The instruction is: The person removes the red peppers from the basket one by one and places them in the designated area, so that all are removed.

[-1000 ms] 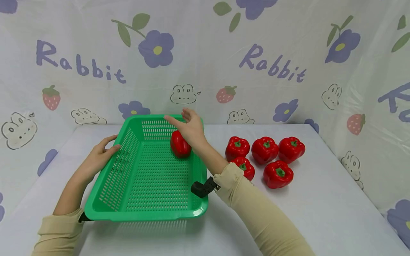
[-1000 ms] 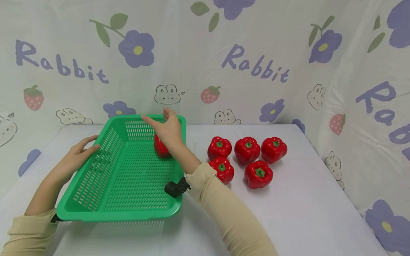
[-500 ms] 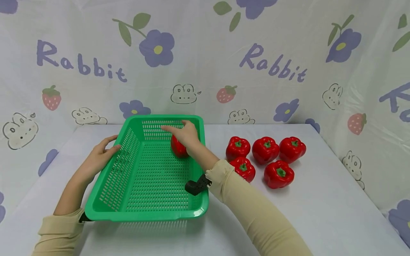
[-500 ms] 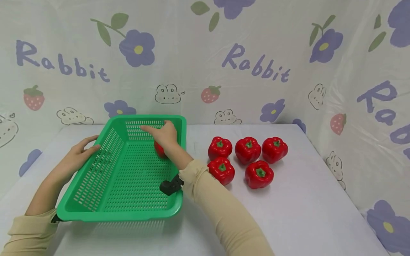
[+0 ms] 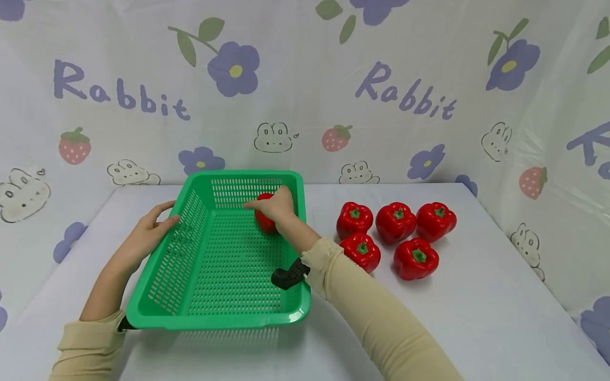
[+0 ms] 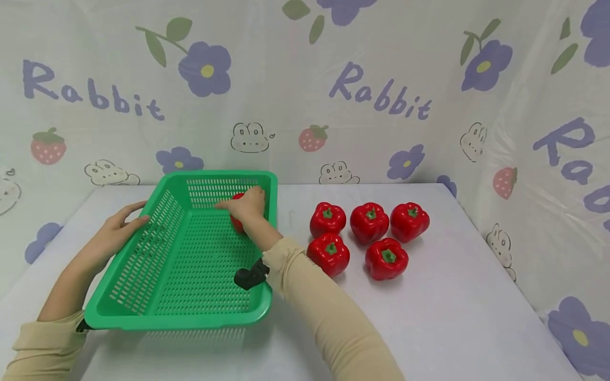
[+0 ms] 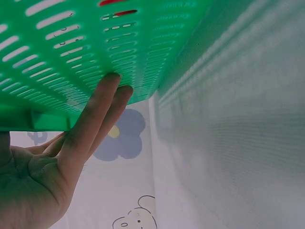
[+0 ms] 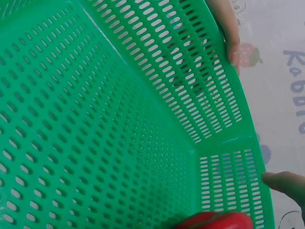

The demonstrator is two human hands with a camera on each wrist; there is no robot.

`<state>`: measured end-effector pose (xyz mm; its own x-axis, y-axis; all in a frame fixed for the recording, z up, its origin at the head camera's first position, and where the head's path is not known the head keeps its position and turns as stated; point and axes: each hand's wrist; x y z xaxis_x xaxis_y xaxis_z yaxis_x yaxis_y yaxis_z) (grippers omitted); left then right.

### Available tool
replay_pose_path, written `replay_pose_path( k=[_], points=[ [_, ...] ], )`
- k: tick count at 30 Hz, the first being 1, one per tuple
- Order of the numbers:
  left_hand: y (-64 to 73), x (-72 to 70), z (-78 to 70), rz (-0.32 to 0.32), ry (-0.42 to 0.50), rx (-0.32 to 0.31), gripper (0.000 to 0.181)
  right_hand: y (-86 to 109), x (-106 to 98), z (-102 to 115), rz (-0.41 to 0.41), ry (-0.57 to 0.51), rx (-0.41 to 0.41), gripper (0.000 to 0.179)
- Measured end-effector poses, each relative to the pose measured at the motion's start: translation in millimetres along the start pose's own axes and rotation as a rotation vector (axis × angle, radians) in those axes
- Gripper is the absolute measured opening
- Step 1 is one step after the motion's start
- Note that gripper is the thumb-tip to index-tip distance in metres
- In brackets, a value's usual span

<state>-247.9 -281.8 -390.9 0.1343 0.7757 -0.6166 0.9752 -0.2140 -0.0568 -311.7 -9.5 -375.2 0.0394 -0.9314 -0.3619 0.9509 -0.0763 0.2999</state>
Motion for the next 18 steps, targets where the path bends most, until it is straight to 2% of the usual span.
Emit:
replay_pose_path(
  k=[9, 18],
  points=[
    [-3.2, 1.0, 0.3, -0.009, -0.028, -0.004, 0.065, -3.1, -2.5, -1.8, 0.005, 0.087, 0.032, 0.086],
    [-2.1, 1.1, 0.0, -0.004, -0.010, -0.015, 0.066, -6.1, -2.1, -5.7, 0.006, 0.127, 0.031, 0.077]
  ],
)
Point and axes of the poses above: each hand's wrist, its own y-axis away from the middle knuckle, its own x-axis out of the palm, z = x × y, and after that the axes turned 5 degrees about x, right-handed
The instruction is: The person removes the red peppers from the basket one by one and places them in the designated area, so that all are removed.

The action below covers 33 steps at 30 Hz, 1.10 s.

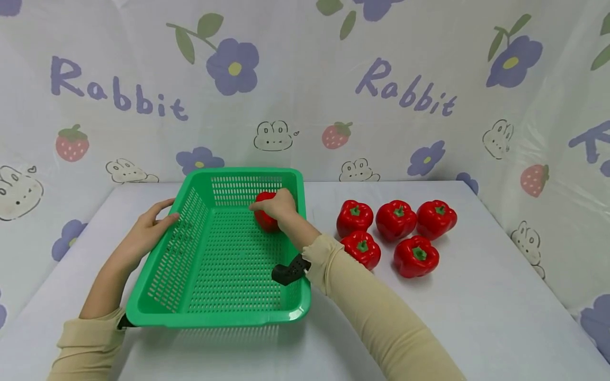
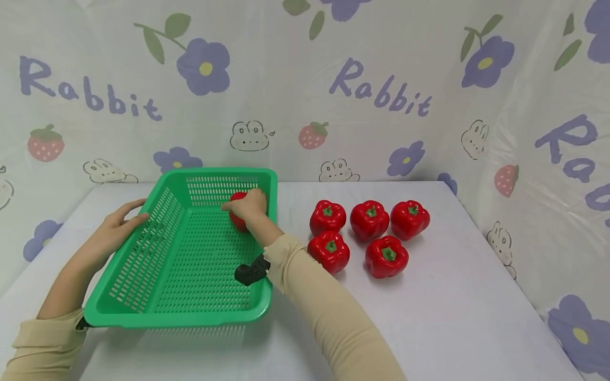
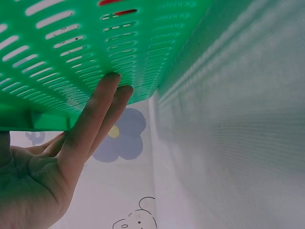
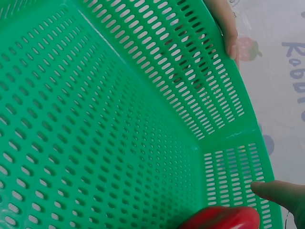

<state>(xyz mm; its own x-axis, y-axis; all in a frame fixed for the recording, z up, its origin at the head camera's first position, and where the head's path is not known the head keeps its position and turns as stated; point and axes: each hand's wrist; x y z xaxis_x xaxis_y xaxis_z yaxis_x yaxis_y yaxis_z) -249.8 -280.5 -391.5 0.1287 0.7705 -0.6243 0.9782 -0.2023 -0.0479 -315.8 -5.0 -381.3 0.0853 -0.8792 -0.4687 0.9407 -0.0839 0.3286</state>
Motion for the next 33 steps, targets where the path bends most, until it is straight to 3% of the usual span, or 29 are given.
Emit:
replay_pose_path(
  k=[6, 12, 23, 33],
  points=[
    [0.5, -1.0, -0.8, 0.005, 0.026, 0.001, 0.066, -0.5, 1.1, -0.9, -0.016, -0.018, -0.018, 0.069],
    [-2.6, -0.5, 2.4, 0.001, -0.011, -0.003, 0.064, -0.3, -0.1, -0.7, -0.013, -0.035, -0.010, 0.061],
    [-2.2, -1.3, 4.1, 0.005, 0.004, -0.007, 0.065, 1.2, -0.5, -1.0, 0.050, 0.055, -0.031, 0.067],
    [-1.0, -0.6, 2.4, 0.002, 0.014, 0.003, 0.065, 1.8, 0.3, -2.0, 0.040, 0.072, -0.050, 0.068]
  ],
)
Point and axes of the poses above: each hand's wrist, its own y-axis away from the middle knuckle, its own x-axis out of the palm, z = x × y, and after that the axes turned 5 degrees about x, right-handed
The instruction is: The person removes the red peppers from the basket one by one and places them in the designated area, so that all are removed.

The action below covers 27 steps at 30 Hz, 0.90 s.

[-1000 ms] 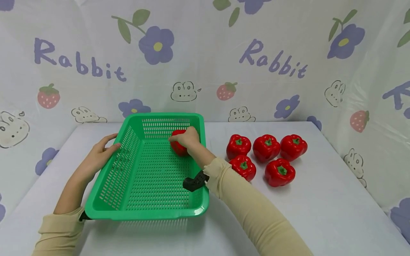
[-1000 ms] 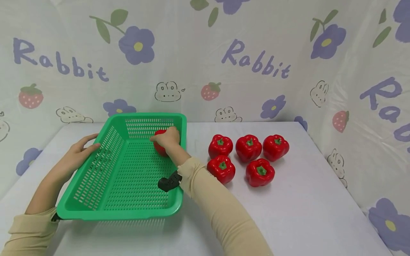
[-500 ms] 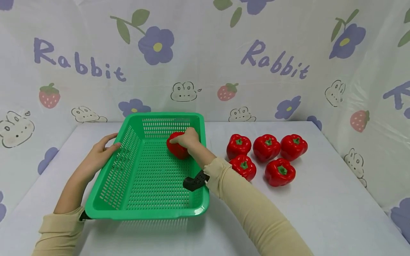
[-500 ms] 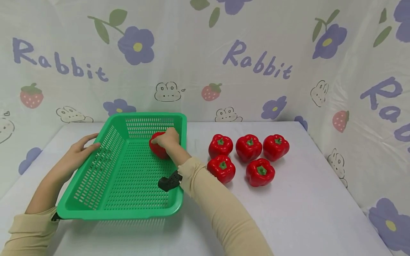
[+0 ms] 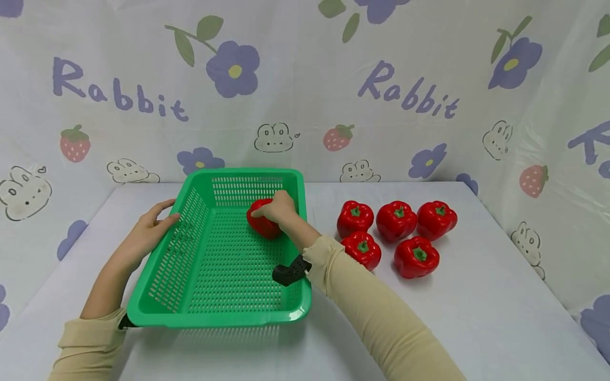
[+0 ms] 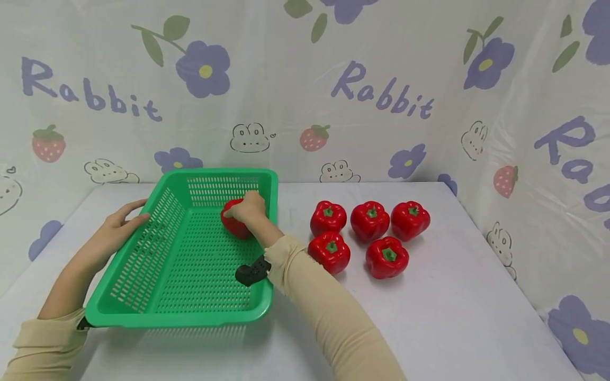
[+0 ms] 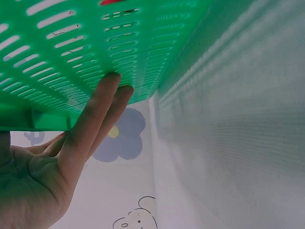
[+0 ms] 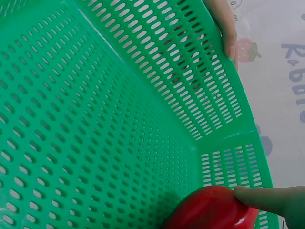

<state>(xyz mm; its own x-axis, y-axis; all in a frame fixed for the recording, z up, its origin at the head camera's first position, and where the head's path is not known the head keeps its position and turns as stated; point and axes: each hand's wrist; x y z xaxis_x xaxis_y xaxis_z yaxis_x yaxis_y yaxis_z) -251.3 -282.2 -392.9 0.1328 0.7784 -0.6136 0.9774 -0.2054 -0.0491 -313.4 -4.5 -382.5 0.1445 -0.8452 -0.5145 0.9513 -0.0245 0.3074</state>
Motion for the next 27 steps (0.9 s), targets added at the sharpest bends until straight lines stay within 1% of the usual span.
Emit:
replay_pose_path(
  k=[2, 5, 9, 14, 18, 24, 27],
  points=[
    [-0.7, 1.3, -0.1, 0.000, -0.018, -0.004, 0.065, -0.7, -1, 0, -0.002, -0.038, 0.028, 0.066],
    [-1.4, 3.0, -0.3, 0.003, -0.020, -0.007, 0.065, -1.4, -2, 0, 0.001, -0.103, 0.071, 0.064],
    [-1.7, 3.6, -0.6, 0.010, -0.011, -0.005, 0.065, -0.1, -4, 3, -0.001, -0.169, 0.085, 0.064],
    [-0.4, 0.7, -1.3, 0.008, -0.006, 0.002, 0.066, 6.8, -7, 10, 0.005, -0.233, 0.057, 0.062],
    [0.5, -0.6, -1.7, 0.011, 0.014, 0.005, 0.067, 14.5, -11, 14, 0.030, -0.293, 0.022, 0.061],
    [1.2, -0.7, -1.6, 0.007, 0.010, -0.002, 0.066, 26.3, -24, 19, 0.080, -0.391, -0.046, 0.057],
    [0.2, -0.6, -0.4, 0.009, 0.005, -0.007, 0.065, 30.7, -31, 20, 0.089, -0.406, -0.072, 0.056]
  ],
)
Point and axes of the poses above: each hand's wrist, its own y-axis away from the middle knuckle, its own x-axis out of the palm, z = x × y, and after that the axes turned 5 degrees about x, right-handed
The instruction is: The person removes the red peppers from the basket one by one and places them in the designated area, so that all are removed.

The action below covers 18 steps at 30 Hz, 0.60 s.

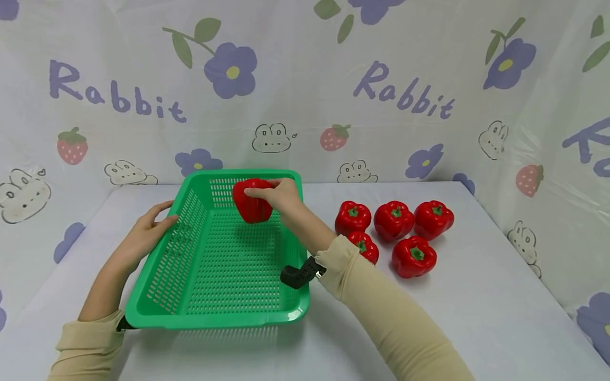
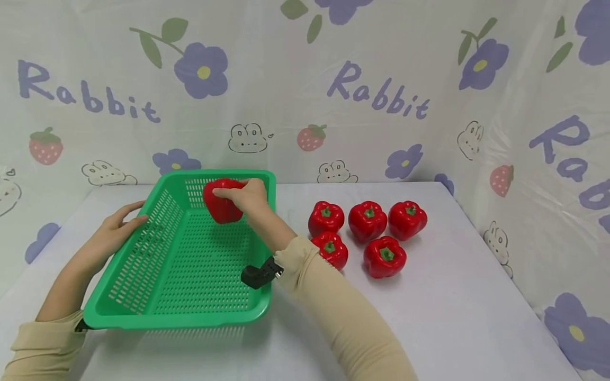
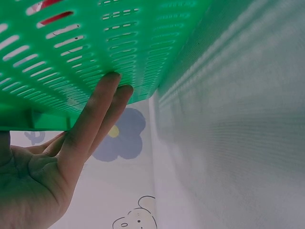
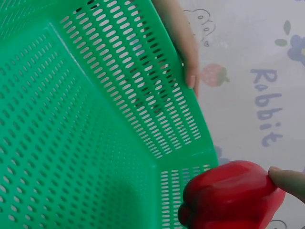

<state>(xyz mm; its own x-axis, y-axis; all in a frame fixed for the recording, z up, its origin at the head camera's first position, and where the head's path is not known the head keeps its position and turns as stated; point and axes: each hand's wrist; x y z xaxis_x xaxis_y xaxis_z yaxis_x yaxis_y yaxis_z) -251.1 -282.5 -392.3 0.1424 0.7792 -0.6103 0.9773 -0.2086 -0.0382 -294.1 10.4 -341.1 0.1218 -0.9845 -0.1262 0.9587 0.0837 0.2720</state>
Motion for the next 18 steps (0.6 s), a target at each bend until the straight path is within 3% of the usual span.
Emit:
replay_pose_path(
  k=[8, 18],
  points=[
    [0.7, -0.4, -0.7, -0.001, 0.005, 0.010, 0.066, 15.9, -22, 4, 0.056, -0.022, -0.041, 0.059],
    [-1.2, -0.6, 1.4, -0.005, -0.014, -0.002, 0.066, 41.6, -59, 3, 0.030, 0.017, -0.072, 0.066]
  ],
)
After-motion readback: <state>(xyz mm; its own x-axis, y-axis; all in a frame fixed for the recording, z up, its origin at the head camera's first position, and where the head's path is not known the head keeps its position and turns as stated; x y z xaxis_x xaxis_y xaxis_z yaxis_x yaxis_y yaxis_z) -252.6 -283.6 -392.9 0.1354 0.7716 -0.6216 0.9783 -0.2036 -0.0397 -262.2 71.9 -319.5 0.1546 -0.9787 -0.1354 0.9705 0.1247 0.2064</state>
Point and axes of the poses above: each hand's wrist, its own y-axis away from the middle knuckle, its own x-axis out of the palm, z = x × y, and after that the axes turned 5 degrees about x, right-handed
